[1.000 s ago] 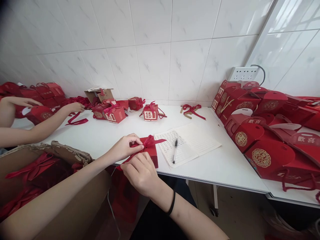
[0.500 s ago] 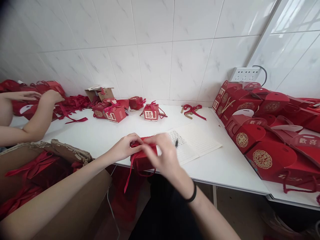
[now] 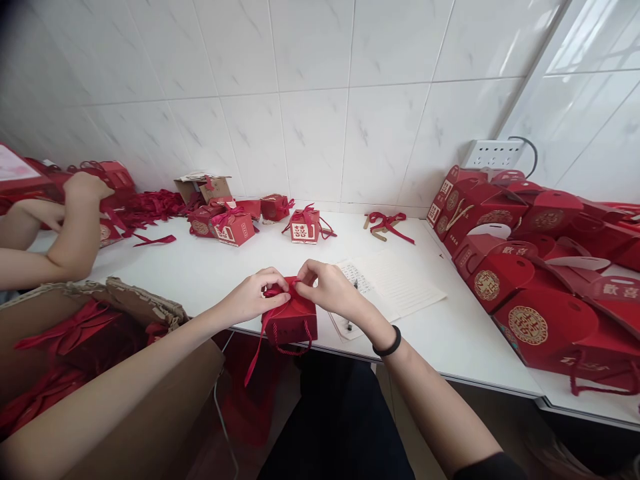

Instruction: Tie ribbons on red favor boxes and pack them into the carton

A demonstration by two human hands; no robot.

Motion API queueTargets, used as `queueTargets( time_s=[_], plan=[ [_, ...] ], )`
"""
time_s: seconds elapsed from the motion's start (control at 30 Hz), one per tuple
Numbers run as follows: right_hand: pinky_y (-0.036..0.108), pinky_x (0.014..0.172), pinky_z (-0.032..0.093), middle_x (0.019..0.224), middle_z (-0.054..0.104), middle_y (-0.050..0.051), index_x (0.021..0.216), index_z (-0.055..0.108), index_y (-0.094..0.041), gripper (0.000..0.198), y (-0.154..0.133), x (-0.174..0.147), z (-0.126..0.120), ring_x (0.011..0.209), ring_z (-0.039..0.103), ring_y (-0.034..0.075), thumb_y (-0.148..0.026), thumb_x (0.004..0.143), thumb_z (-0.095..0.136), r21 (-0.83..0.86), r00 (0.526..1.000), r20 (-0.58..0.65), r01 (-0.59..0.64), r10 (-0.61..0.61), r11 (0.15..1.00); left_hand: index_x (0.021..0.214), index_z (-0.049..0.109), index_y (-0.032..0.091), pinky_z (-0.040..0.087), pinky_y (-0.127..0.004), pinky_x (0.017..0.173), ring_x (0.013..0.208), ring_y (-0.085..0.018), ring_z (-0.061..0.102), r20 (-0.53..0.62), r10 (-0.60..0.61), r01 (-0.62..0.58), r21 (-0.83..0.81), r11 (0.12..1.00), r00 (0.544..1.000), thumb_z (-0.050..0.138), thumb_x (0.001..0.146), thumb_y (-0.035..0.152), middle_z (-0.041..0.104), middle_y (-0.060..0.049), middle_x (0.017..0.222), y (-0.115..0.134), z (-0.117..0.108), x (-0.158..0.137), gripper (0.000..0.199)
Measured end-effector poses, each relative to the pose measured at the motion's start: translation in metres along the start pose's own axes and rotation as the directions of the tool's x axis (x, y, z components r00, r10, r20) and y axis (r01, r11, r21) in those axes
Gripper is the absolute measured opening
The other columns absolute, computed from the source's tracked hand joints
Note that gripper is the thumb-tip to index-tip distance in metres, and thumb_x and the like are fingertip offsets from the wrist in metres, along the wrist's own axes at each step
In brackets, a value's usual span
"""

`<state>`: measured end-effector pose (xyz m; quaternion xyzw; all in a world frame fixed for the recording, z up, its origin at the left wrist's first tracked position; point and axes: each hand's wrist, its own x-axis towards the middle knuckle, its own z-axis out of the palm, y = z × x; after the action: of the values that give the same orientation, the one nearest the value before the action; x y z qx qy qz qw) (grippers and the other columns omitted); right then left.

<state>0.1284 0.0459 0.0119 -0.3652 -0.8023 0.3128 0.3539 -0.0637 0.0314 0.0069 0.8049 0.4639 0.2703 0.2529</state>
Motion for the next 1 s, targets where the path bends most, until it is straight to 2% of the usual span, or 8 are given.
queueTargets(
  time_s=[0.1, 0.23, 0.33, 0.53, 0.7, 0.83, 0.9, 1.0],
  plan=[
    [0.024, 0.055, 0.036, 0.066, 0.055, -0.003, 0.07, 0.049, -0.017, 0.008, 0.003, 0.0, 0.006, 0.06, 0.051, 0.014, -0.01, 0.073, 0.053, -0.074, 0.996, -0.09, -0.032, 0.025, 0.997, 0.074, 0.061, 0.019, 0.044, -0.028, 0.076, 0.076, -0.014, 0.053, -0.001, -0.004, 0.004, 0.0, 1.0, 1.0, 0.056, 0.076, 0.029, 0.055, -0.001, 0.085, 0.002, -0.001, 0.0, 0.011],
    [0.024, 0.056, 0.035, 0.066, 0.049, -0.003, 0.069, 0.043, -0.018, 0.015, 0.007, -0.002, 0.015, 0.06, 0.047, 0.014, -0.005, 0.066, 0.048, -0.163, 0.987, -0.144, 0.048, -0.072, 0.985, 0.074, 0.061, 0.019, 0.044, -0.029, 0.079, 0.079, -0.015, 0.052, -0.011, -0.005, 0.006, 0.03, 1.0, 1.0, 0.056, 0.075, 0.028, 0.054, -0.001, 0.084, 0.003, -0.001, 0.0, 0.01],
    [0.024, 0.055, 0.036, 0.069, 0.051, -0.003, 0.073, 0.047, -0.018, 0.012, 0.006, -0.004, 0.014, 0.059, 0.047, 0.013, -0.007, 0.068, 0.047, -0.049, 0.995, -0.072, 0.071, -0.074, 0.996, 0.072, 0.06, 0.019, 0.044, -0.03, 0.08, 0.08, -0.016, 0.053, -0.01, -0.002, 0.003, 0.024, 1.0, 1.0, 0.056, 0.075, 0.028, 0.054, -0.001, 0.084, 0.004, -0.001, -0.001, 0.01],
    [0.025, 0.062, 0.042, 0.083, 0.059, 0.002, 0.082, 0.057, -0.016, 0.008, 0.003, -0.007, 0.001, 0.07, 0.053, 0.014, -0.017, 0.075, 0.056, 0.18, 0.995, 0.101, 0.003, -0.021, 0.984, 0.072, 0.06, 0.019, 0.045, -0.031, 0.079, 0.079, -0.016, 0.052, -0.011, -0.005, 0.005, 0.004, 1.0, 1.0, 0.055, 0.074, 0.028, 0.054, -0.002, 0.084, 0.004, 0.0, -0.001, 0.01],
    [0.023, 0.055, 0.038, 0.067, 0.056, -0.002, 0.076, 0.055, -0.016, 0.013, 0.003, -0.004, 0.001, 0.06, 0.051, 0.013, -0.005, 0.072, 0.05, -0.015, 1.0, -0.006, -0.001, 0.001, 1.0, 0.073, 0.06, 0.019, 0.044, -0.03, 0.08, 0.081, -0.016, 0.053, -0.011, -0.017, 0.017, 0.022, 1.0, 1.0, 0.056, 0.075, 0.029, 0.054, -0.001, 0.084, 0.003, 0.0, 0.0, 0.011],
    [0.021, 0.052, 0.034, 0.064, 0.05, -0.004, 0.073, 0.049, -0.017, 0.019, 0.002, -0.002, 0.011, 0.055, 0.046, 0.012, 0.0, 0.068, 0.053, -0.213, 0.991, -0.095, 0.069, -0.091, 0.975, 0.074, 0.059, 0.019, 0.043, -0.03, 0.08, 0.083, -0.017, 0.053, -0.006, -0.004, 0.004, 0.024, 1.0, 1.0, 0.055, 0.075, 0.028, 0.054, -0.002, 0.085, 0.003, 0.0, -0.001, 0.01],
    [0.021, 0.051, 0.032, 0.061, 0.047, -0.006, 0.076, 0.048, -0.018, 0.02, 0.001, -0.003, 0.015, 0.053, 0.044, 0.011, 0.001, 0.068, 0.053, -0.246, 0.987, -0.118, 0.079, -0.111, 0.966, 0.073, 0.058, 0.019, 0.043, -0.03, 0.08, 0.083, -0.017, 0.052, -0.006, -0.006, 0.006, 0.024, 1.0, 1.0, 0.054, 0.074, 0.027, 0.054, -0.001, 0.085, 0.003, 0.0, -0.001, 0.009],
    [0.021, 0.048, 0.029, 0.053, 0.04, -0.009, 0.079, 0.05, -0.017, 0.017, -0.001, -0.004, 0.017, 0.048, 0.041, 0.011, -0.002, 0.073, 0.052, -0.191, 0.993, -0.117, 0.001, -0.023, 0.982, 0.071, 0.056, 0.019, 0.042, -0.03, 0.08, 0.084, -0.018, 0.052, -0.002, -0.012, 0.012, 0.035, 0.999, 1.0, 0.054, 0.073, 0.025, 0.054, -0.001, 0.082, 0.005, -0.001, -0.002, 0.006]
  ],
)
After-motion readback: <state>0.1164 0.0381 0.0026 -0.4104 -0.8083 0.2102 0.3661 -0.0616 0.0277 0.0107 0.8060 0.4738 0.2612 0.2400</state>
